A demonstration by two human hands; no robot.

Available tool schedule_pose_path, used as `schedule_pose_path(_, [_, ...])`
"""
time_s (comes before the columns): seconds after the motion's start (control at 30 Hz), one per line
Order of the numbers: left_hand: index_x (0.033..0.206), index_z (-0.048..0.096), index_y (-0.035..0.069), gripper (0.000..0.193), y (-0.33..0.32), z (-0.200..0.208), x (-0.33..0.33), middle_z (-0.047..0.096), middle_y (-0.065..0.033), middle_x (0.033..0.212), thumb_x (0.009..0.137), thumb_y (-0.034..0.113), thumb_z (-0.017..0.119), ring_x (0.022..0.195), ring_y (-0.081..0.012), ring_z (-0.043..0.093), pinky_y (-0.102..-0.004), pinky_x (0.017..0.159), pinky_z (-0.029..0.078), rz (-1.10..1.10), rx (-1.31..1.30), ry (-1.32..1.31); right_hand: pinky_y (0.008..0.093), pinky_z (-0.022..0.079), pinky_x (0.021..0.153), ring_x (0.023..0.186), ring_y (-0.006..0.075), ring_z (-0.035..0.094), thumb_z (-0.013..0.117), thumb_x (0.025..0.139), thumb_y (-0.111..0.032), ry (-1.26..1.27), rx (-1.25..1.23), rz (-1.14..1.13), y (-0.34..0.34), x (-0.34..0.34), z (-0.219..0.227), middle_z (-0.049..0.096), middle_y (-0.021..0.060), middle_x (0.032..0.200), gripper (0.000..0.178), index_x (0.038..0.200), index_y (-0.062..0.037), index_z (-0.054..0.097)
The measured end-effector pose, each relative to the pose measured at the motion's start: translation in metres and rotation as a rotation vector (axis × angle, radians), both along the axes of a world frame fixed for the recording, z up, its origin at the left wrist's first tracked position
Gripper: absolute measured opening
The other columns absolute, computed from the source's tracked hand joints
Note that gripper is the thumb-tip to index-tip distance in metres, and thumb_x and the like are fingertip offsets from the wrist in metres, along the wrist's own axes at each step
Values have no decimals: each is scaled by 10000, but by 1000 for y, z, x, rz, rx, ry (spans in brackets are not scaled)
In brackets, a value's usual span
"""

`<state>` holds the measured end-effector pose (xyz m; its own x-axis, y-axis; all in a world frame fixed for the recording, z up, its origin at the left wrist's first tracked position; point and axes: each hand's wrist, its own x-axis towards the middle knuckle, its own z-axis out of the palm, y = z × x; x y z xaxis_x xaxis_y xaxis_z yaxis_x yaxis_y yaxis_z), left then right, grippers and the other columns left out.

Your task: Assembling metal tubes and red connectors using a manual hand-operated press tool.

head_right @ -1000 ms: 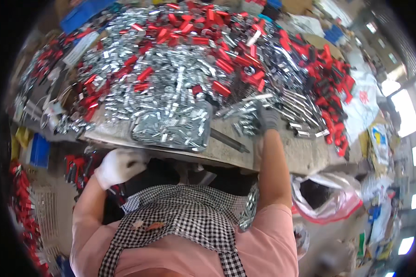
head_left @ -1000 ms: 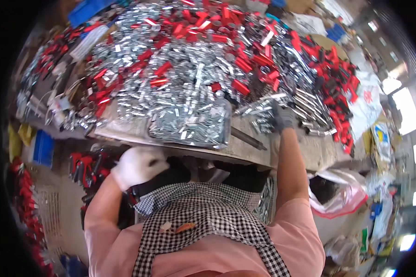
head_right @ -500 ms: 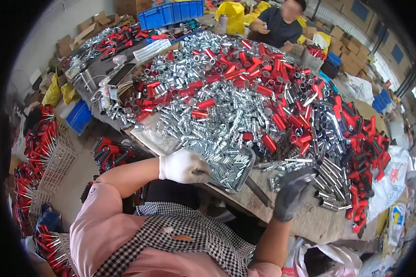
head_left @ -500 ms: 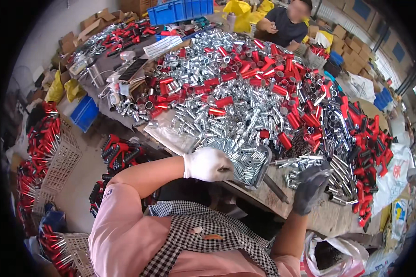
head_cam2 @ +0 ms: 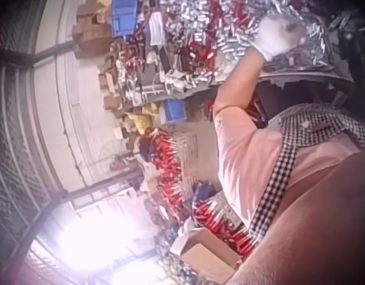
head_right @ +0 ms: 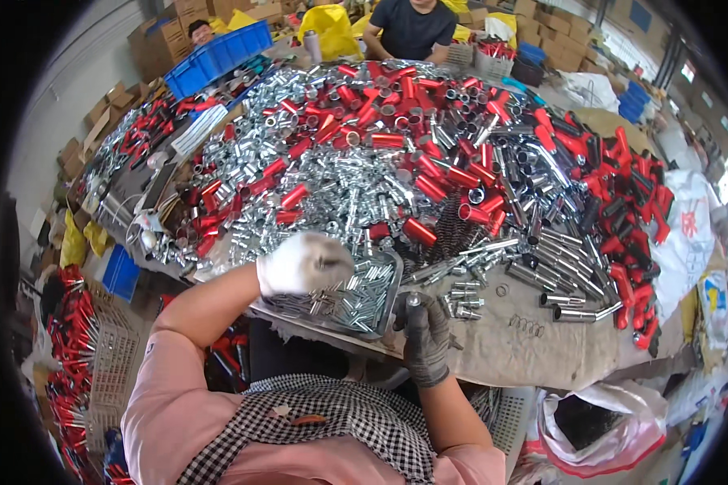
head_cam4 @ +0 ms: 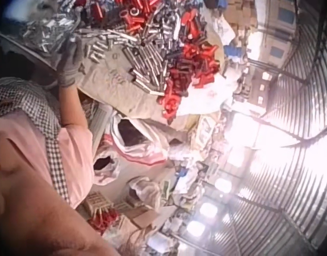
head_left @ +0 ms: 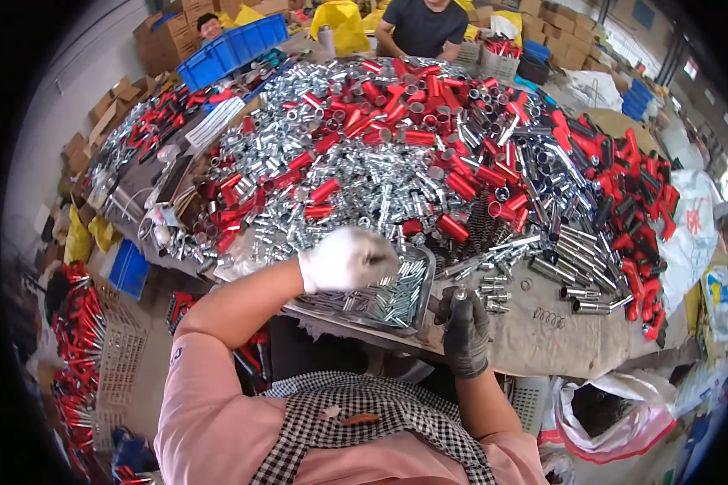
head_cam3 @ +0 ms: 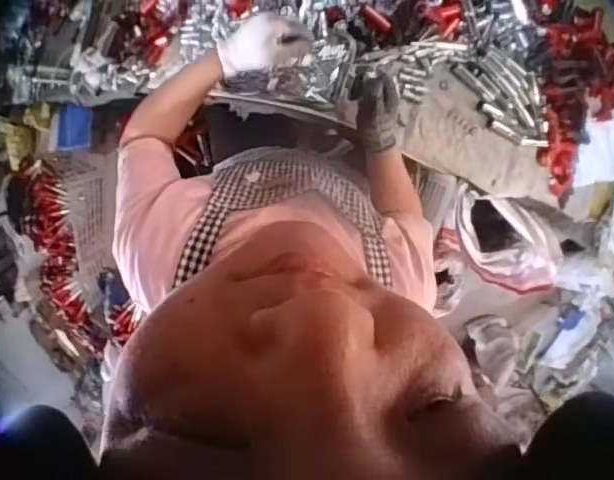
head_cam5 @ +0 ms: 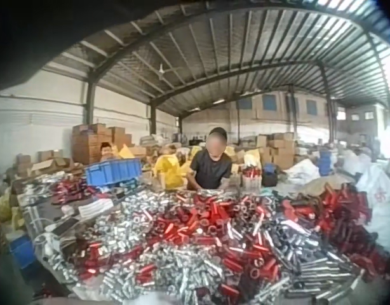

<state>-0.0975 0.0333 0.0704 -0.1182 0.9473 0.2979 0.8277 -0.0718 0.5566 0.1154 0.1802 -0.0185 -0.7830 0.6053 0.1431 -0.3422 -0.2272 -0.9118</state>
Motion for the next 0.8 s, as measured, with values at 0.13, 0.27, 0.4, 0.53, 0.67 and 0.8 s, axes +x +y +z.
schedule_pose_path(0.13, [939, 731, 14, 184, 61, 29, -27, 731, -139, 864, 897, 170, 643, 758, -189, 706, -316, 682, 560, 214, -12, -116, 265, 432, 649, 717, 106, 529, 556, 999, -329, 75, 84, -34, 6, 5, -3, 570, 20, 783, 355, 1070, 10, 634])
schedule_pose_path(0.27, [898, 726, 52, 278, 140, 59, -60, 700, -166, 797, 901, 309, 618, 722, -270, 686, -388, 685, 534, 314, -23, 41, 324, 463, 702, 812, 161, 556, 524, 982, -241, 159, 474, -109, 10, 12, -18, 586, 61, 868, 256, 1065, -22, 628])
schedule_pose_path(0.4, [848, 704, 68, 338, 226, 55, -95, 681, -202, 812, 873, 387, 598, 784, -392, 658, -472, 739, 515, 431, 6, 412, 375, 478, 730, 779, 270, 585, 519, 923, -262, 237, 713, 15, 14, 10, -28, 620, 117, 887, 272, 1072, -64, 631])
schedule_pose_path(0.53, [938, 704, 68, 292, 281, 54, -107, 692, -212, 910, 881, 306, 545, 876, -388, 672, -489, 799, 526, 436, -84, 533, 431, 470, 769, 792, 309, 602, 539, 917, -262, 169, 744, -12, 12, 9, -31, 640, 133, 895, 290, 1081, -42, 632])
schedule_pose_path(0.67, [1061, 728, 110, 311, 316, 42, -111, 705, -165, 1079, 811, 155, 548, 1027, -350, 671, -459, 890, 524, 351, -399, 762, 380, 502, 761, 855, 259, 616, 591, 930, -329, -43, 600, 40, 8, 12, -41, 632, 132, 967, 365, 1100, -6, 599])
schedule_pose_path(0.8, [1165, 697, 149, 399, 322, 16, -103, 687, -147, 1161, 796, 138, 545, 1079, -319, 658, -425, 912, 516, 120, -584, 795, 343, 503, 764, 840, 210, 603, 680, 870, -185, -40, 319, 24, 11, 9, -42, 624, 109, 973, 316, 1127, -28, 583])
